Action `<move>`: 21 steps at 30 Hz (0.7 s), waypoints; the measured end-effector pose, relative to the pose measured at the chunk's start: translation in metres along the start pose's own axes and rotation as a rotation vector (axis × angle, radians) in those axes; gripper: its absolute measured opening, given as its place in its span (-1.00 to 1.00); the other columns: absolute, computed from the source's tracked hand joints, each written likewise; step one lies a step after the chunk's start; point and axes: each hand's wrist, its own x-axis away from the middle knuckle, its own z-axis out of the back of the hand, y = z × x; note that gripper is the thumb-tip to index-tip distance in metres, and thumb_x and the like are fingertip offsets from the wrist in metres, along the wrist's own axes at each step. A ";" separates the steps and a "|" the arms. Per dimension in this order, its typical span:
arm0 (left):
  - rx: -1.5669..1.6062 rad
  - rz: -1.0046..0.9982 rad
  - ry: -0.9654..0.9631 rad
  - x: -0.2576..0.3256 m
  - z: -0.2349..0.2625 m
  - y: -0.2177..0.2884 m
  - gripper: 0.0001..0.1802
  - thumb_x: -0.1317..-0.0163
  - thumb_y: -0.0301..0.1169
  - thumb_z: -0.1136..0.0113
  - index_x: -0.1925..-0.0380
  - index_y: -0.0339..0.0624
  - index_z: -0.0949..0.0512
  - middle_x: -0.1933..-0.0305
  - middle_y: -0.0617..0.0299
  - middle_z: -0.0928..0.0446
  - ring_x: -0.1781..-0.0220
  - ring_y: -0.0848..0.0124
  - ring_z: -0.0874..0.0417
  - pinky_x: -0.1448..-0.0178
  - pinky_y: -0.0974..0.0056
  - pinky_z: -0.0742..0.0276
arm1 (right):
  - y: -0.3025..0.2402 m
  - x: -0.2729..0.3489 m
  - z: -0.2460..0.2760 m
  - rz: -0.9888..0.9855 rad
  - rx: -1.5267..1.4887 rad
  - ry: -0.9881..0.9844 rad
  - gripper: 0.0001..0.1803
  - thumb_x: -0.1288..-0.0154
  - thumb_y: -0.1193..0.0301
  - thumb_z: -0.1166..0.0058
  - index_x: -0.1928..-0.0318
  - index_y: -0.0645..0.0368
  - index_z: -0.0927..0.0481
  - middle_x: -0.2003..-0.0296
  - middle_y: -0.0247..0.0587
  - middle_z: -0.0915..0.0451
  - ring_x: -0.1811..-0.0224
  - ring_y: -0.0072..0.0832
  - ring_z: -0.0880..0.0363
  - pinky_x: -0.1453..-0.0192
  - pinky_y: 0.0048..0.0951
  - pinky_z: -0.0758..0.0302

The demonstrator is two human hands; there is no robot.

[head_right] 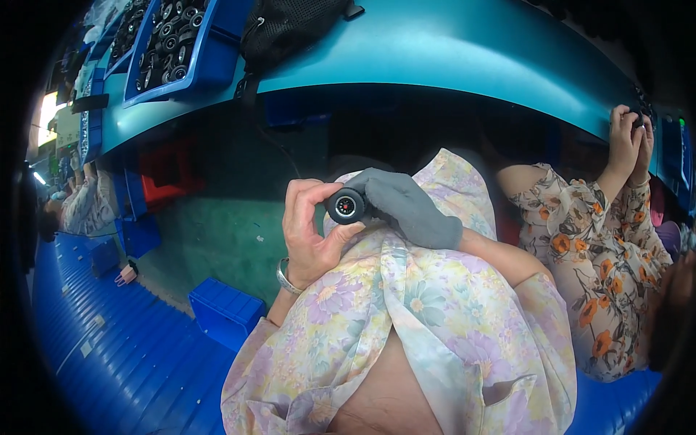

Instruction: Assembling small plastic and metal parts at a factory workstation.

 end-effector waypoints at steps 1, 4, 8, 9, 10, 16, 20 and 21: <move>0.001 -0.003 -0.005 0.000 0.000 0.000 -0.47 0.08 -0.23 -0.49 0.18 -0.31 -0.51 0.22 0.09 -0.40 0.19 0.27 -0.48 0.15 0.30 -0.45 | 0.000 0.000 0.001 0.004 -0.002 0.004 -0.60 -0.42 0.21 0.12 -0.07 0.23 -0.49 0.13 -0.34 -0.51 0.13 -0.65 -0.44 0.04 -0.55 -0.41; -0.034 -0.038 -0.026 -0.001 0.001 0.001 -0.45 0.04 -0.19 -0.45 0.12 -0.32 -0.50 0.19 0.09 -0.40 0.16 0.26 -0.48 0.11 0.28 -0.44 | 0.001 0.000 0.003 -0.028 -0.035 -0.018 -0.61 -0.42 0.21 0.12 -0.06 0.23 -0.50 0.14 -0.34 -0.51 0.14 -0.65 -0.43 0.04 -0.55 -0.41; -0.069 -0.063 -0.066 -0.003 0.000 0.001 -0.43 -0.04 -0.16 -0.39 0.04 -0.32 -0.50 0.14 0.08 -0.39 0.13 0.24 -0.47 0.07 0.27 -0.43 | 0.000 0.000 0.003 -0.025 -0.093 -0.018 -0.64 -0.40 0.23 0.10 -0.01 0.22 -0.52 0.17 -0.35 -0.50 0.17 -0.65 -0.43 0.09 -0.57 -0.40; -0.080 -0.072 -0.078 -0.003 0.000 0.001 -0.42 -0.05 -0.16 -0.38 0.02 -0.32 -0.49 0.14 0.08 -0.39 0.12 0.24 -0.47 0.07 0.27 -0.43 | -0.001 0.000 0.004 -0.021 -0.081 -0.018 -0.66 -0.39 0.24 0.09 0.02 0.22 -0.53 0.19 -0.36 -0.50 0.18 -0.66 -0.42 0.11 -0.58 -0.40; -0.080 -0.075 -0.079 -0.003 0.000 0.001 -0.42 -0.05 -0.16 -0.38 0.02 -0.32 -0.49 0.14 0.08 -0.39 0.12 0.24 -0.47 0.07 0.27 -0.43 | -0.002 0.001 0.004 -0.018 -0.081 -0.017 -0.66 -0.39 0.24 0.09 0.02 0.22 -0.53 0.19 -0.36 -0.50 0.18 -0.66 -0.42 0.11 -0.58 -0.40; -0.193 -0.095 -0.089 -0.004 0.002 0.007 -0.40 -0.04 -0.18 -0.38 -0.02 -0.30 -0.49 0.16 0.07 -0.39 0.17 0.24 -0.48 0.13 0.27 -0.46 | -0.005 0.002 0.001 -0.017 -0.056 0.042 -0.74 -0.35 0.34 0.06 0.09 0.24 -0.53 0.24 -0.37 -0.51 0.23 -0.67 -0.43 0.14 -0.58 -0.41; -0.149 -0.044 -0.114 -0.005 0.003 0.012 -0.41 0.02 -0.29 -0.39 -0.02 -0.30 -0.48 0.20 0.08 -0.40 0.21 0.25 -0.48 0.16 0.27 -0.46 | -0.008 0.003 -0.003 -0.017 0.126 0.100 -0.78 -0.29 0.43 0.07 0.14 0.27 -0.54 0.28 -0.34 -0.53 0.26 -0.66 -0.45 0.16 -0.57 -0.43; -0.075 0.022 -0.110 -0.007 0.003 0.015 -0.43 0.06 -0.40 -0.39 -0.02 -0.31 -0.47 0.22 0.07 -0.40 0.21 0.24 -0.48 0.13 0.26 -0.45 | -0.008 0.002 -0.003 0.005 0.094 0.124 -0.79 -0.27 0.45 0.07 0.16 0.28 -0.54 0.29 -0.33 -0.53 0.27 -0.66 -0.46 0.16 -0.57 -0.43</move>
